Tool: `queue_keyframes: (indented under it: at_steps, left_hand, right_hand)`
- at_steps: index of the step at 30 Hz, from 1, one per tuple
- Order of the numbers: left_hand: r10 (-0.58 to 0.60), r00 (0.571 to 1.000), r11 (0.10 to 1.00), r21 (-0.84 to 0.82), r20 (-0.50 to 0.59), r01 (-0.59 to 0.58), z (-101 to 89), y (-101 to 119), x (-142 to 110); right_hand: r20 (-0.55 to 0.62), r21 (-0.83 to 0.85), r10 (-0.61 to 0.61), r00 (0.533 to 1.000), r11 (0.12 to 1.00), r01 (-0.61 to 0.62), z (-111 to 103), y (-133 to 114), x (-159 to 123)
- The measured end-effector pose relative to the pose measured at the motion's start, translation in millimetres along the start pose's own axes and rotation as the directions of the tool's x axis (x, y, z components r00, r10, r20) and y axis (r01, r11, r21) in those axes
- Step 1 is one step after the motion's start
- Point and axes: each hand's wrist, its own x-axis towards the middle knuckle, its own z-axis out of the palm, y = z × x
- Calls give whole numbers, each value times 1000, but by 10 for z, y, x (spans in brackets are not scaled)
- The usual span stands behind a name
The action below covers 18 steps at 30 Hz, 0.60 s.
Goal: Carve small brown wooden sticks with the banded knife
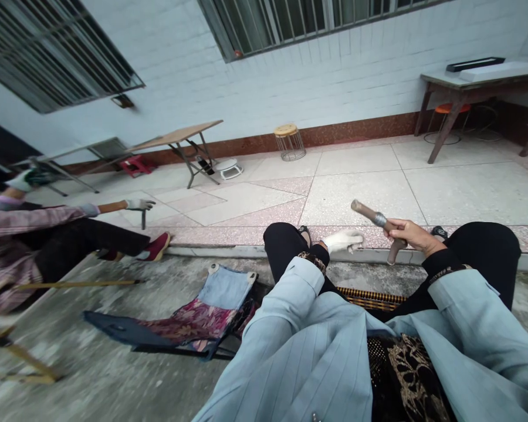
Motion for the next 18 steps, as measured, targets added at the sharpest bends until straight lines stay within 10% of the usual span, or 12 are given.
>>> queue_keyframes:
  at_steps: [11,18]
  left_hand:
    - [37,959,997,56,280,-55,67,-312,203]
    - [85,966,981,148,243,-124,20,-206,205]
  right_hand:
    - [-358,-353,89,929,908,-224,-97,351,190]
    - [-117,-645,162,980,737,-199,-58,390,105]
